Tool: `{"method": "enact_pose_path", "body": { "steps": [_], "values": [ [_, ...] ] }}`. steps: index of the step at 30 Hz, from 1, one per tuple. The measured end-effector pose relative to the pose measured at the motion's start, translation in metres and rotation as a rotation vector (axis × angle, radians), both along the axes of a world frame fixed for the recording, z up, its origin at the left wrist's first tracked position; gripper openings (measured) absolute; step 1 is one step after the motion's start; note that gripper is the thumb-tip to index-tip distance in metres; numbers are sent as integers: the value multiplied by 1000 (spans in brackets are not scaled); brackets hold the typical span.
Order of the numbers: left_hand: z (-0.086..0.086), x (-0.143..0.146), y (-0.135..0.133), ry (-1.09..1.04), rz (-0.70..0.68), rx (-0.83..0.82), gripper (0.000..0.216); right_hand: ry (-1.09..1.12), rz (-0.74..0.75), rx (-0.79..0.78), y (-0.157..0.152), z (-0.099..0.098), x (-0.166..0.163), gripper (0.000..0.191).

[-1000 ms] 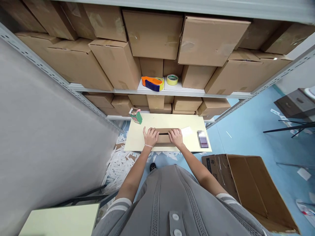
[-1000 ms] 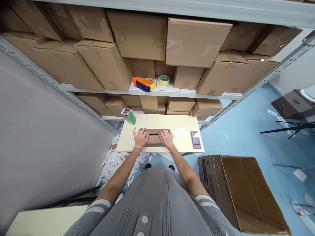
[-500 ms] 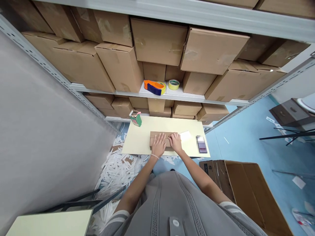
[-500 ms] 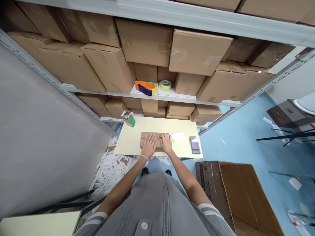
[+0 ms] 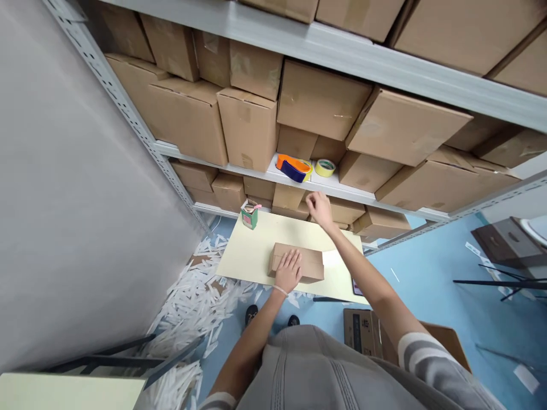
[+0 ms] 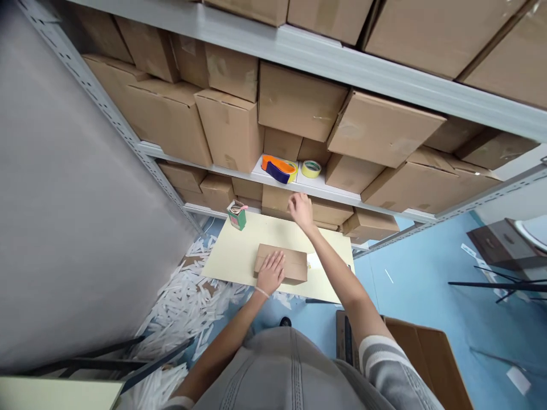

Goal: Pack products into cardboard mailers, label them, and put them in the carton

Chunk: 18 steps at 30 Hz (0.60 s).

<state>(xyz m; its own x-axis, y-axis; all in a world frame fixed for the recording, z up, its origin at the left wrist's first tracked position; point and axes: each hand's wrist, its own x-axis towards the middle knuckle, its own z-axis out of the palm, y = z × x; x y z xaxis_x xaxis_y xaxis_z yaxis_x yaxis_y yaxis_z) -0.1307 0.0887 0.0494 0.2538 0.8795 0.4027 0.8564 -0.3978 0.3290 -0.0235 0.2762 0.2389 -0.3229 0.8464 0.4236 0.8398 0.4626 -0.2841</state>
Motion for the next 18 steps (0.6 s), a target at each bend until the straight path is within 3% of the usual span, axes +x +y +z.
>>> {"method": "enact_pose_path", "body": {
  "steps": [3,5,7,10,13,18],
  "values": [
    [-4,2,1,-18,24,24,52,-19,-6,107,61,48,-35,29],
    [-5,3,1,-20,28,25,53,-67,-51,103,92,60,-59,32],
    [-5,3,1,-26,25,15,55,-120,-141,20,113,55,-78,35],
    [-5,2,0,-71,4,-25,57,-178,-260,-96,125,29,-94,39],
    [-4,0,0,-118,-24,-74,57,-171,-261,-66,127,8,-95,40],
    [-3,-2,0,-137,-27,-107,61,-83,-172,-80,124,17,-83,36]
  ]
}}
